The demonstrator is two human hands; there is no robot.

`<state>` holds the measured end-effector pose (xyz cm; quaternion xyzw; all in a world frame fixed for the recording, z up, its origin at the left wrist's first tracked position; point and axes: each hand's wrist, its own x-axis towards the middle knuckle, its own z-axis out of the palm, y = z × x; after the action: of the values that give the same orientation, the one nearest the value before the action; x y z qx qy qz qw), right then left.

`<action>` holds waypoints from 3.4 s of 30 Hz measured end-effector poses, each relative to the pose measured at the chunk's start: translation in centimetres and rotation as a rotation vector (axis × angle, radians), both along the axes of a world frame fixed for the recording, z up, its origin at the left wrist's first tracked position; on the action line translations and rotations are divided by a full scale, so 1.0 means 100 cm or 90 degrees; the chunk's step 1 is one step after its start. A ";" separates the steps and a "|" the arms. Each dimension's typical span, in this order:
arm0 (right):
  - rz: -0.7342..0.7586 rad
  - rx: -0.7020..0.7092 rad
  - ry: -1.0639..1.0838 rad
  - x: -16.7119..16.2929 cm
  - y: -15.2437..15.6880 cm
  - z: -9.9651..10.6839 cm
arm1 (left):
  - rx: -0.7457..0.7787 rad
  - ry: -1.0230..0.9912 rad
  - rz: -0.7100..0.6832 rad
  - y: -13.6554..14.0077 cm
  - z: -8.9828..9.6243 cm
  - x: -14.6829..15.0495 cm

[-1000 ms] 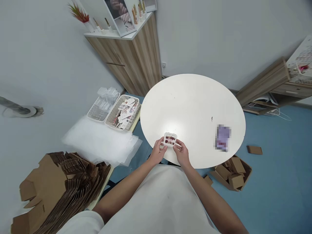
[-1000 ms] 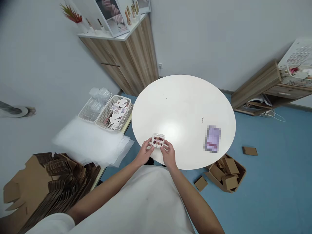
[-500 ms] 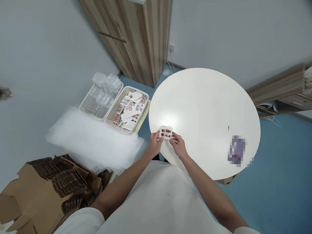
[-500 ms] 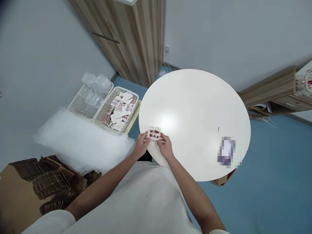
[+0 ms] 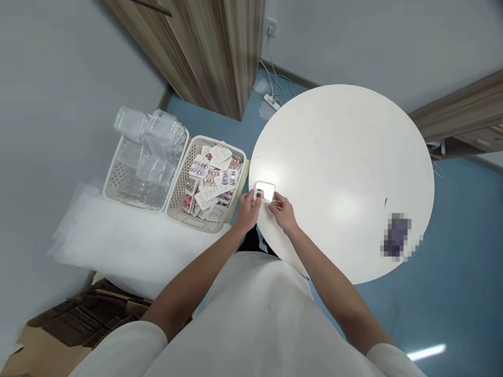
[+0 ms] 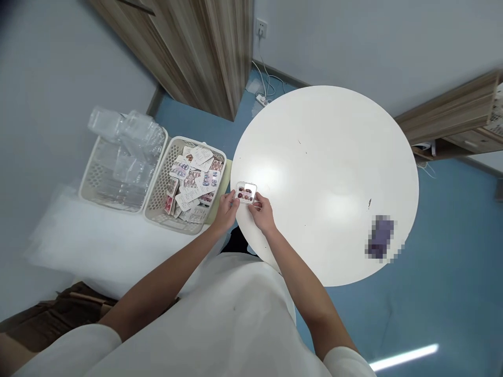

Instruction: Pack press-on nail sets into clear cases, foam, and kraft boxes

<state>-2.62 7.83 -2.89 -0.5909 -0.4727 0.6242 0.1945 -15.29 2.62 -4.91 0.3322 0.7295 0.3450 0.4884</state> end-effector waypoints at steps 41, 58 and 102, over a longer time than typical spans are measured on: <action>0.115 -0.105 0.087 0.107 -0.091 0.003 | -0.044 -0.021 0.161 -0.121 0.024 0.081; 0.422 0.041 0.141 0.048 -0.142 0.038 | 0.066 0.054 0.351 -0.252 0.063 0.045; 0.758 0.324 -0.021 -0.194 -0.127 -0.043 | -0.156 -0.013 0.493 -0.208 0.002 -0.059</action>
<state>-22.00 -4.90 -7.21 -0.1724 -0.8557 0.4844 -0.0581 -21.21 -18.13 -4.75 -0.0318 0.8315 0.4171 0.3655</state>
